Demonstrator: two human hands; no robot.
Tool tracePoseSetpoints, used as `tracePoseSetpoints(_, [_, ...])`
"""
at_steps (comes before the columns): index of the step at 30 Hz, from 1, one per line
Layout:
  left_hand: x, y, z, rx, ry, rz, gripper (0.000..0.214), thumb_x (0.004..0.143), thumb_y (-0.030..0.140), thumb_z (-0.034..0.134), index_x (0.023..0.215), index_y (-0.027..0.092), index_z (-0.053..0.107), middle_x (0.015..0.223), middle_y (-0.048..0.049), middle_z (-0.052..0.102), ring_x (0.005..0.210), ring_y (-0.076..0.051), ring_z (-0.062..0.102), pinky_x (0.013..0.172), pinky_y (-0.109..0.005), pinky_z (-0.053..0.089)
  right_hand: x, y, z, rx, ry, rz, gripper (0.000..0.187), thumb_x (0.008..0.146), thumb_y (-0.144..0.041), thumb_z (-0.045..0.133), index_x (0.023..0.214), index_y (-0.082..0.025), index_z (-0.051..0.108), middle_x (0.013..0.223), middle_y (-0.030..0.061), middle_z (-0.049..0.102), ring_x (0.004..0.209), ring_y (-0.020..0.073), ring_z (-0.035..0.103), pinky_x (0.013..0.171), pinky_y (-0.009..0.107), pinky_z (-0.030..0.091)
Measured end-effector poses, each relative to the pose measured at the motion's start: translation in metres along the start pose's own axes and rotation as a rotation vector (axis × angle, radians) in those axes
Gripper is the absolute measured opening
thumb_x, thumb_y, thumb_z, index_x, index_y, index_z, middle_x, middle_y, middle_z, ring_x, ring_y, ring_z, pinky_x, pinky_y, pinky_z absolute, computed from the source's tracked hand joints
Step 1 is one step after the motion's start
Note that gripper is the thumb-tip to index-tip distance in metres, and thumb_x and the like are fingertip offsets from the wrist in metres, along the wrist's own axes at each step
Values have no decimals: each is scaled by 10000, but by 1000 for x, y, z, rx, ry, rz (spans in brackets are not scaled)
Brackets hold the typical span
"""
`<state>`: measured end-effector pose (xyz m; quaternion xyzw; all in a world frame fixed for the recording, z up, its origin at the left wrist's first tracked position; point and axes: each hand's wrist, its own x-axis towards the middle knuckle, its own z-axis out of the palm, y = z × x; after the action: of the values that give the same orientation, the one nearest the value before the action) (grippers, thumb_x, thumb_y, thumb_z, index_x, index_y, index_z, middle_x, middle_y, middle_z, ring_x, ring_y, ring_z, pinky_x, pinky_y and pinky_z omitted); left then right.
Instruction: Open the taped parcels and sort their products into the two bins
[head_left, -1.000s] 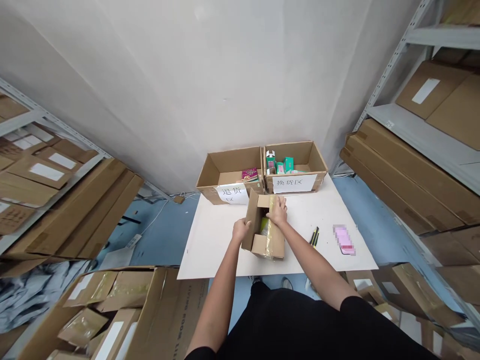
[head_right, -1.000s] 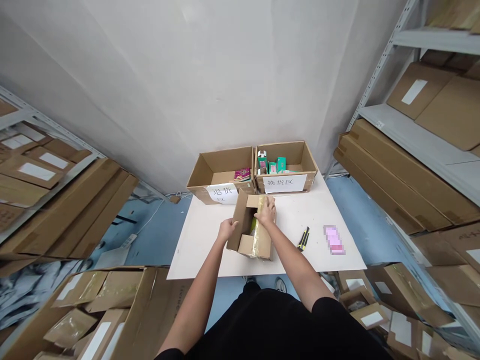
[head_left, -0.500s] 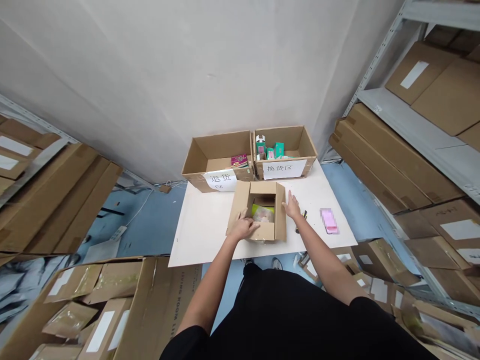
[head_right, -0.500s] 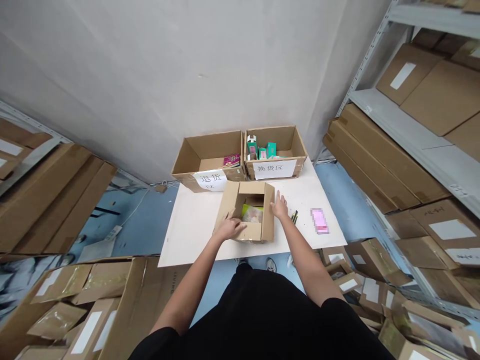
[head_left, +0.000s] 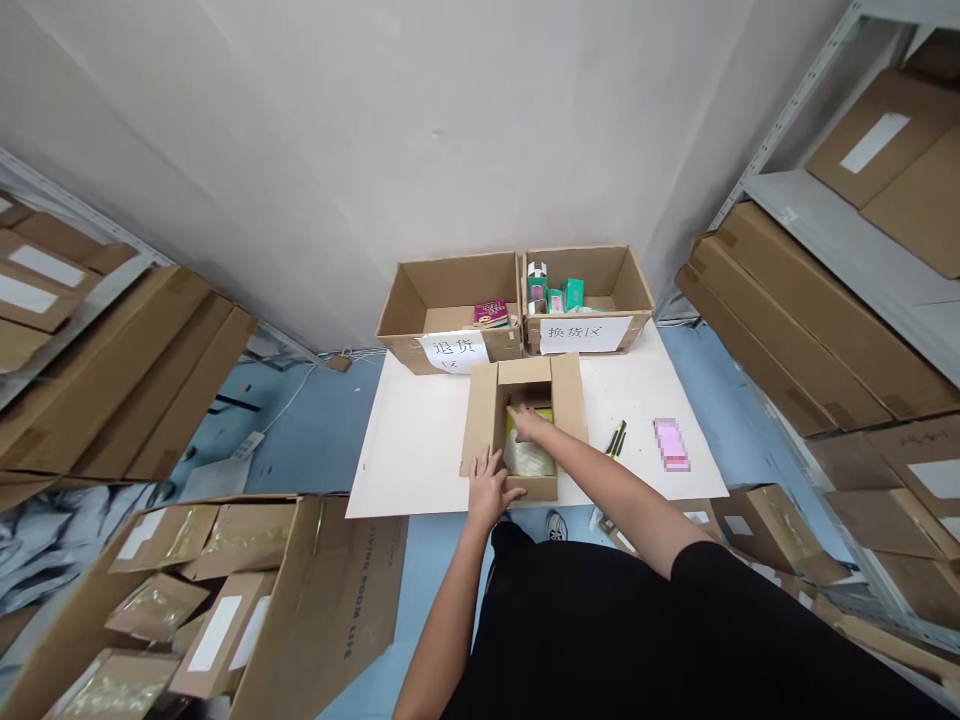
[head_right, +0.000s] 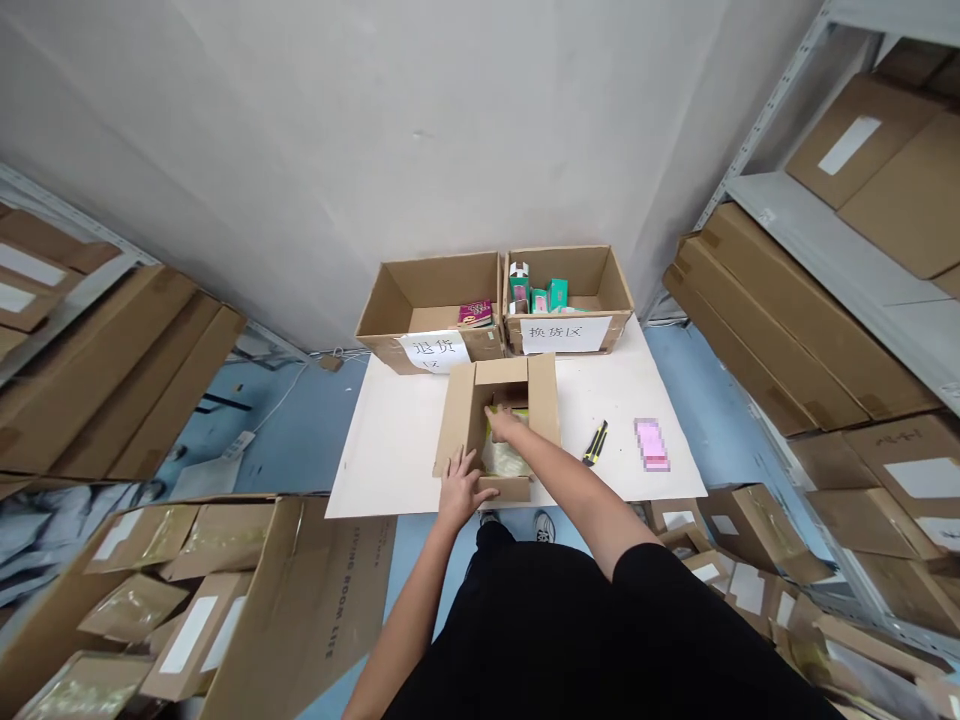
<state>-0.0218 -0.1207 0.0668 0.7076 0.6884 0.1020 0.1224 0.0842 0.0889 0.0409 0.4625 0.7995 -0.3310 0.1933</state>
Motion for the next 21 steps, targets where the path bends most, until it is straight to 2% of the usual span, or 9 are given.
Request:
tracePoseSetpoints(2, [-1, 4, 11, 8, 86, -17, 278, 937, 497, 738, 932, 221, 768, 1570, -144, 580, 1585, -403, 344, 1257, -671, 313, 11, 0, 9, -25, -41, 81, 1228, 780, -292, 885, 1740, -262, 120, 1782, 231, 97, 1627, 432, 193, 1242, 549, 349])
tracePoseSetpoints(5, [-1, 11, 19, 7, 153, -29, 202, 949, 420, 733, 925, 222, 764, 1456, -148, 666, 1558, -406, 395, 1246, -673, 337, 27, 5, 26, -70, -65, 154, 1294, 754, -338, 917, 1740, -307, 80, 1799, 187, 26, 1649, 412, 98, 1262, 565, 299])
tracePoseSetpoints(8, [-6, 14, 23, -13, 173, -13, 156, 934, 377, 750, 921, 224, 768, 1384, -146, 703, 1538, -408, 424, 1249, -669, 338, 45, 7, 42, -98, -82, 195, 1362, 706, -399, 958, 1740, -303, 77, 1798, 197, -4, 1649, 432, 56, 1274, 594, 241])
tracePoseSetpoints(12, [-12, 8, 25, -38, 173, -46, 143, 908, 381, 780, 924, 239, 771, 1375, -144, 707, 1535, -424, 421, 1227, -676, 358, 73, -1, 56, -72, -130, 187, 1392, 682, -446, 958, 1741, -267, 72, 1788, 230, 19, 1638, 462, 78, 1258, 619, 246])
tracePoseSetpoints(17, [-8, -6, 22, -56, 137, -22, 123, 870, 354, 823, 898, 251, 761, 1449, -131, 672, 1553, -425, 393, 1223, -681, 365, 105, -6, 62, -15, -141, 176, 1374, 651, -380, 977, 1732, -221, 143, 1774, 275, 38, 1636, 456, 28, 1263, 646, 147])
tracePoseSetpoints(21, [1, -8, 21, -72, 145, 0, 95, 884, 325, 809, 886, 251, 750, 1445, -123, 677, 1550, -428, 401, 1204, -680, 398, 113, 3, 60, -38, -175, 177, 1408, 617, -455, 986, 1731, -275, 144, 1786, 239, 47, 1649, 418, 45, 1284, 621, 92])
